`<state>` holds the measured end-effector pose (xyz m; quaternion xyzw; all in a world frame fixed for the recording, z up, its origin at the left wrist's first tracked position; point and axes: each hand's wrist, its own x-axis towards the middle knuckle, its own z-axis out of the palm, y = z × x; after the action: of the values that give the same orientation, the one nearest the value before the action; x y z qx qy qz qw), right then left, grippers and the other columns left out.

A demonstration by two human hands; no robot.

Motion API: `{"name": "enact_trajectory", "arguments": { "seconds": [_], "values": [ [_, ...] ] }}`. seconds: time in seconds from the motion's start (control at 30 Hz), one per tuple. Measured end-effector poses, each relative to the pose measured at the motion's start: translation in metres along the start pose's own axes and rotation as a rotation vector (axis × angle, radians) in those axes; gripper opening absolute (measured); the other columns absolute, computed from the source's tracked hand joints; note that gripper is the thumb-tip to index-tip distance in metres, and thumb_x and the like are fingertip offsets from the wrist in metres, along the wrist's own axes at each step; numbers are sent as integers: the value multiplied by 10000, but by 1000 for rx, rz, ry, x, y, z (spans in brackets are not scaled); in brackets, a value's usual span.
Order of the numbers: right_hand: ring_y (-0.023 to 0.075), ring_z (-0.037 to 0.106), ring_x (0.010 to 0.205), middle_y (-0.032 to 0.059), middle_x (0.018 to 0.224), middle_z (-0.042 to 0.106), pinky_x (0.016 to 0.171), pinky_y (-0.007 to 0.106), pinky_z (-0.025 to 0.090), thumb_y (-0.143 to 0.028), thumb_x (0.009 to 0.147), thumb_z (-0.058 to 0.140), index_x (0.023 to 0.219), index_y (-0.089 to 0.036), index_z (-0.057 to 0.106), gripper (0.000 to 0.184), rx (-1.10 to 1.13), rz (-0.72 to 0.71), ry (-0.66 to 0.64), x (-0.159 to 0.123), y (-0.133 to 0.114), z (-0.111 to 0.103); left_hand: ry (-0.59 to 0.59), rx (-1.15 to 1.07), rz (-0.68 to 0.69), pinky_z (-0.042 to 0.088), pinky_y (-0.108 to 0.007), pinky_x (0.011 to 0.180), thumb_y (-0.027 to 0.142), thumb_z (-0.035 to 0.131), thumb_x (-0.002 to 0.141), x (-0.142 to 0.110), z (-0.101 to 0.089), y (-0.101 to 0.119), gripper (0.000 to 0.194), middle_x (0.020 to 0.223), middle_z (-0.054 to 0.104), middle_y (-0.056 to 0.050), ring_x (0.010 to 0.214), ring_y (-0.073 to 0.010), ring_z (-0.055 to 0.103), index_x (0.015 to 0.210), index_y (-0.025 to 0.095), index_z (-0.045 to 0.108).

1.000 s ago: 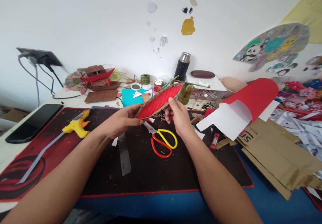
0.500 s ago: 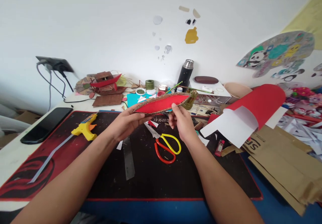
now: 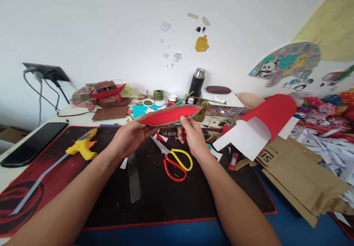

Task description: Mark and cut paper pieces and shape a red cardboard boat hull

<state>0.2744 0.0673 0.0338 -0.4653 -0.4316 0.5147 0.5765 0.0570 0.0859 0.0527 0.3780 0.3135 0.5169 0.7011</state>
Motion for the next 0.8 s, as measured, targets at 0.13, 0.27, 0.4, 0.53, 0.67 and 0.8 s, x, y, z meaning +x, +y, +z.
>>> {"name": "enact_trajectory", "arguments": {
  "seconds": [0.13, 0.27, 0.4, 0.53, 0.67, 0.8],
  "values": [
    [100, 513, 409, -84, 561, 574, 356, 188, 371, -808, 831, 767, 834, -253, 514, 609, 11, -13, -23, 0, 0, 0, -12, 5, -15, 512, -577, 1236, 156, 693, 798, 0, -1, 1, 478, 1276, 810, -143, 1277, -340, 732, 1265, 139, 792],
    [96, 514, 415, -85, 564, 578, 362, 188, 370, -798, 851, 755, 839, -251, 509, 601, 11, -5, -19, 0, -1, 0, 9, -3, -8, 560, -547, 1189, 181, 705, 828, 1, -1, 0, 397, 1262, 814, -135, 1222, -311, 752, 1211, 145, 802],
    [93, 517, 415, -88, 563, 573, 363, 187, 373, -805, 841, 759, 829, -248, 499, 615, 8, 5, -31, -1, 0, 1, 44, 39, 30, 599, -532, 1136, 174, 700, 794, 1, 2, -1, 430, 1254, 810, -155, 1191, -326, 761, 1210, 116, 794],
    [89, 533, 420, -86, 604, 594, 358, 181, 371, -803, 838, 763, 873, -244, 529, 607, 10, -3, -49, 0, -1, 1, 99, 68, 65, 663, -484, 1033, 154, 669, 790, 1, 6, 0, 410, 1291, 799, -141, 1198, -325, 759, 1184, 140, 782],
    [86, 547, 428, -86, 657, 623, 357, 171, 370, -768, 831, 799, 967, -249, 567, 584, 51, -36, -20, 0, -5, -2, 139, 96, 17, 703, -413, 925, 135, 663, 782, 2, 3, 2, 396, 1219, 820, -126, 1102, -295, 793, 1162, 157, 772],
    [83, 553, 438, -75, 676, 646, 363, 168, 378, -753, 808, 838, 962, -245, 563, 598, 102, -73, -55, 1, -10, -6, 95, 90, -149, 713, -327, 804, 144, 677, 798, 3, -4, 4, 389, 1111, 838, -151, 928, -260, 826, 1176, 128, 765]
  ]
}}
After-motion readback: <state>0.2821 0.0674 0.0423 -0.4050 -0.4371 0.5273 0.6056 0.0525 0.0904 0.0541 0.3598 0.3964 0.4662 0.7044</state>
